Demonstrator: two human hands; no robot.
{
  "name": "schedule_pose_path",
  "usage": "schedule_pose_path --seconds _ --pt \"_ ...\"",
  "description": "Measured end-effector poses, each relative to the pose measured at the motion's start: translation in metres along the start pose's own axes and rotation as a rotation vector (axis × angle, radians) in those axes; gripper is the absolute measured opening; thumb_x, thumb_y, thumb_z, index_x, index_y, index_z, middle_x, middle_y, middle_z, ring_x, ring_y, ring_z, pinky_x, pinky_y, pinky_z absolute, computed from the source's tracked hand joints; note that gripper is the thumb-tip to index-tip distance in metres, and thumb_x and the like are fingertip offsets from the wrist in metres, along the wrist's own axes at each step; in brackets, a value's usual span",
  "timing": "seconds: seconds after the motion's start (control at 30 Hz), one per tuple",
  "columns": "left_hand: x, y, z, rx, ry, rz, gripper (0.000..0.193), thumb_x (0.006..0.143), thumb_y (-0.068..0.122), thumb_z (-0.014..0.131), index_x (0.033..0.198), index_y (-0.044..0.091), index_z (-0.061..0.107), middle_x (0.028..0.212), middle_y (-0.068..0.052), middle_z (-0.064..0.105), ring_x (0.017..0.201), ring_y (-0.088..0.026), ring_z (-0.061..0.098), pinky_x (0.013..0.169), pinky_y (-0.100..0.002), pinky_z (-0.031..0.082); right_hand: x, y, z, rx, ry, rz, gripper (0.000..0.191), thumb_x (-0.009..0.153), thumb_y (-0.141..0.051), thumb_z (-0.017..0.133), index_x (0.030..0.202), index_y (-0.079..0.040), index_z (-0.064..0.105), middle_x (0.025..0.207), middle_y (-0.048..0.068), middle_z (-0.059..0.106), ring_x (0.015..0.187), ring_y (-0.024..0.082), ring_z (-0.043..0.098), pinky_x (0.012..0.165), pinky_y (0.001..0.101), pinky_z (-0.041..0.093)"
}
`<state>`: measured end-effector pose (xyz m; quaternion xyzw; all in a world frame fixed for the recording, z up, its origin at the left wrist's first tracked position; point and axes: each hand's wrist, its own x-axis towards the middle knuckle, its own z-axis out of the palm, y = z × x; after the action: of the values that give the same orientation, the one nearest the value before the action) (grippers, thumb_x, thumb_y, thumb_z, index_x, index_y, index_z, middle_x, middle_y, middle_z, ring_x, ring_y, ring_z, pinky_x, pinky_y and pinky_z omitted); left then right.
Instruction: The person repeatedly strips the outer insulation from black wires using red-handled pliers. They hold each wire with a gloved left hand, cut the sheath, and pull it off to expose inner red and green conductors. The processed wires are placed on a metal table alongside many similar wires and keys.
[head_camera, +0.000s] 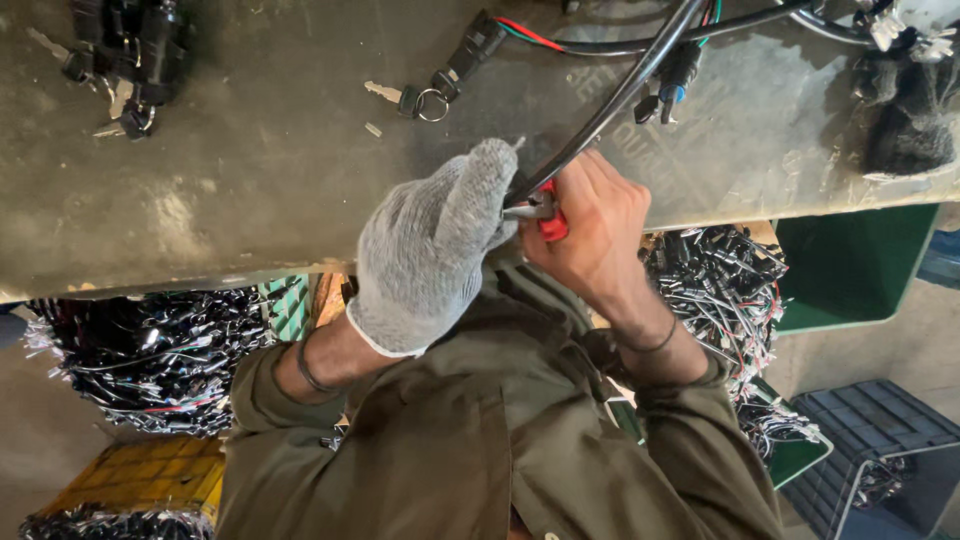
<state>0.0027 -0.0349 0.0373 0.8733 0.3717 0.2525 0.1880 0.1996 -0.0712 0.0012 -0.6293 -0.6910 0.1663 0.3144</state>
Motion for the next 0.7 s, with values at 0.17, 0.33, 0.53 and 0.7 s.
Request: schedule_pose_path --seconds 0.17,0.33,0.53,0.7 --pt "-0.005 -0.006 0.003 0.24 0.023 0.041 0.061 0.106 0.015 0.072 0.158 0.009 0.04 0.137 -0.011 0.06 0.11 -0.029 0.063 0.093 -0.042 0.051 0.005 -0.012 0.004 -0.07 0.009 0.132 0.029 0.077 -0.005 0.077 0.096 -0.005 0.055 0.087 0.01 0.061 0.084 0.035 0.063 0.07 0.0458 0.047" --pt "0.003 -0.008 -0.008 0.229 -0.011 0.088 0.064 0.104 0.015 0.072 0.157 0.004 0.038 0.142 -0.015 0.061 0.11 -0.031 0.063 0.093 -0.043 0.052 0.006 -0.024 0.001 0.14 0.002 0.052 0.045 0.069 -0.008 0.078 0.108 0.001 0.057 0.089 0.013 0.06 0.08 0.037 0.061 0.066 0.0458 0.047" --pt "0.015 0.006 -0.039 -0.351 -0.155 -0.128 0.067 0.103 0.018 0.076 0.158 0.007 0.041 0.122 -0.011 0.067 0.104 -0.029 0.067 0.09 -0.037 0.055 0.009 -0.01 0.018 0.055 0.056 0.059 0.03 0.079 -0.011 0.085 0.093 -0.005 0.059 0.085 0.01 0.06 0.081 0.034 0.062 0.069 0.0445 0.046" --pt "0.022 -0.003 -0.052 -0.998 -0.51 -0.291 0.067 0.1 0.014 0.076 0.159 0.013 0.043 0.105 -0.004 0.072 0.09 -0.014 0.071 0.088 -0.029 0.06 0.019 0.023 0.024 0.387 -0.043 -0.239 0.036 0.078 -0.015 0.087 0.089 -0.004 0.054 0.089 0.011 0.058 0.084 0.032 0.061 0.072 0.0415 0.047"
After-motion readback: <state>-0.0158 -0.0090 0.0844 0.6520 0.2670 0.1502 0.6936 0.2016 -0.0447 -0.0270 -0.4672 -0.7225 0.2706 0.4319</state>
